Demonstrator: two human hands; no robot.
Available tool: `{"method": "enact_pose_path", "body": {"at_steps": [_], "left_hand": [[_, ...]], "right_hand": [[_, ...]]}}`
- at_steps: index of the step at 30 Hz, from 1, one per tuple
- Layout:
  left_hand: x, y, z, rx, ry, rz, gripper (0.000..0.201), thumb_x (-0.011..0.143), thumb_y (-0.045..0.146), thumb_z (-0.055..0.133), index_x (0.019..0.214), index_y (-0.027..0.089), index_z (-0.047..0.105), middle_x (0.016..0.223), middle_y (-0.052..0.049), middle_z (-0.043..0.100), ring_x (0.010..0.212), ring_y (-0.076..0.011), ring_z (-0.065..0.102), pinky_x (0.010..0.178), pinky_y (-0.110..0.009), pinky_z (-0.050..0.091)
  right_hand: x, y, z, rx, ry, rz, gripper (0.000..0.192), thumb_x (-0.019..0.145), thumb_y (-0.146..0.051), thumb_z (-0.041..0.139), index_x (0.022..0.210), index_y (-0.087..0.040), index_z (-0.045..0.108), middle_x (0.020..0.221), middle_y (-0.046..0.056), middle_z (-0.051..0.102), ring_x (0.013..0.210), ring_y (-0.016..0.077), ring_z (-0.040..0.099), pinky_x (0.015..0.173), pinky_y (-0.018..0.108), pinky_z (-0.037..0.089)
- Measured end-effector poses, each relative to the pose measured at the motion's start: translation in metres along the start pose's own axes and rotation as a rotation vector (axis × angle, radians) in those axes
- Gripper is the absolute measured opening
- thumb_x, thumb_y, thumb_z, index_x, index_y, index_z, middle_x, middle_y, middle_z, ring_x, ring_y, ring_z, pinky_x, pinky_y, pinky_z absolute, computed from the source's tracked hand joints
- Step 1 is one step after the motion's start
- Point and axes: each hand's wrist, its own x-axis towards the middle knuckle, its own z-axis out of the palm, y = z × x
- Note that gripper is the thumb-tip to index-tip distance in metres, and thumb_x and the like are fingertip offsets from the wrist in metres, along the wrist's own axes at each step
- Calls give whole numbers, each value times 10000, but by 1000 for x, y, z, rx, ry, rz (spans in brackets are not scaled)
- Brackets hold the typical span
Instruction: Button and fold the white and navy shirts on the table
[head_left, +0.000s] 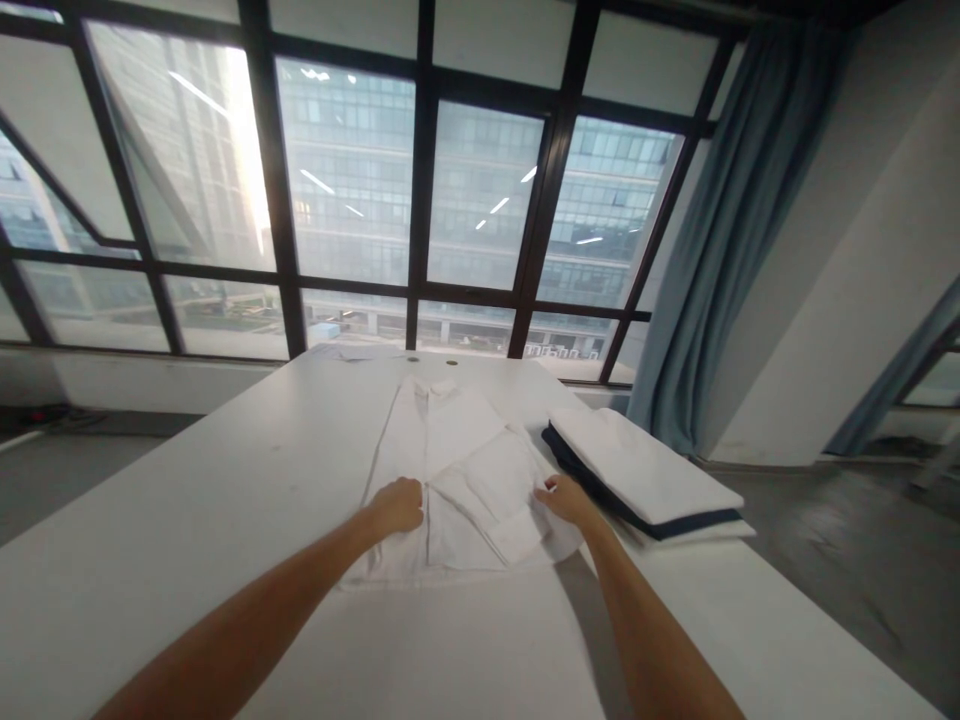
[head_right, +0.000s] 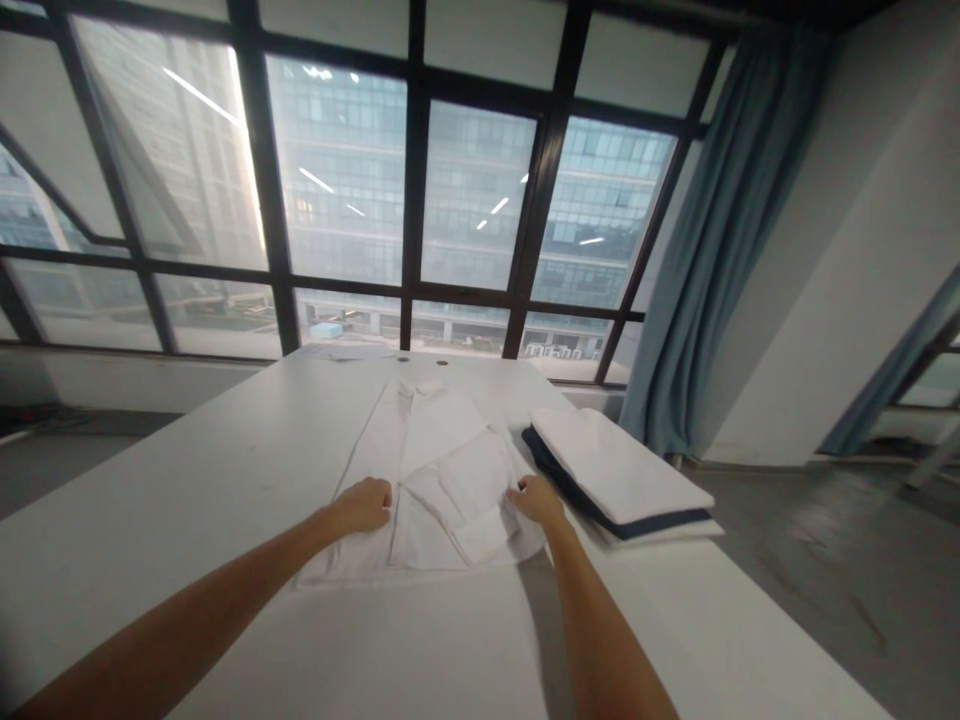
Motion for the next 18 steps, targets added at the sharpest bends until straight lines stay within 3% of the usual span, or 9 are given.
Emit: {"method": "enact_pose_path", "body": {"at_steps": [3,6,8,11,14,18], "left_hand": [[9,-6,-4,-138,-98,16,222,707,138,575,907,147,671,915,-101,735,812,-200,696,687,-268,529],[12,-23,-16,-431,-246,103,272,806,225,521,1039,144,635,852,-65,746,684,-170,693,639,-272,544],[11,-42,-17,-465,-97,211,299,871,299,472,1078,157,634,961,-74,740,821,-176,698,755,-296,550],[6,-72,-1,-219,215,327,392,912,393,447,1204,187,610,1306,-94,605,1228,-203,535,1053,-344,404],[-2,-92,24,-41,173,357,489,946,458,388,1374,240,483,1514,-50,366,1419,-208,275,1169,-411,211],[-8,-94,38,-18,89,301,518,969,501,307,1428,285,411,1549,-13,281,1443,-198,203,1177,-440,160]], "right_hand": [[-1,-2,-2,13,-9,-5,343,840,-332,546,1085,-136,686,1062,152,701,1008,261,649,871,334,464],[-1,-4,-6,22,-8,-12,334,825,-281,559,1107,-157,690,1097,157,693,1036,265,643,904,327,458],[-3,-6,-10,38,1,-16,335,816,-246,559,1113,-165,691,1124,152,686,1068,262,630,920,315,450],[-6,-14,-17,112,25,-16,372,800,-198,552,1139,-109,675,1145,168,677,1079,253,624,922,297,443],[-13,-34,-22,253,21,-35,414,790,-188,547,1170,-60,650,1074,159,703,969,230,661,831,270,468],[-25,-83,-26,310,6,-165,345,773,-175,514,1054,-122,707,792,66,730,727,181,656,645,234,451]]}}
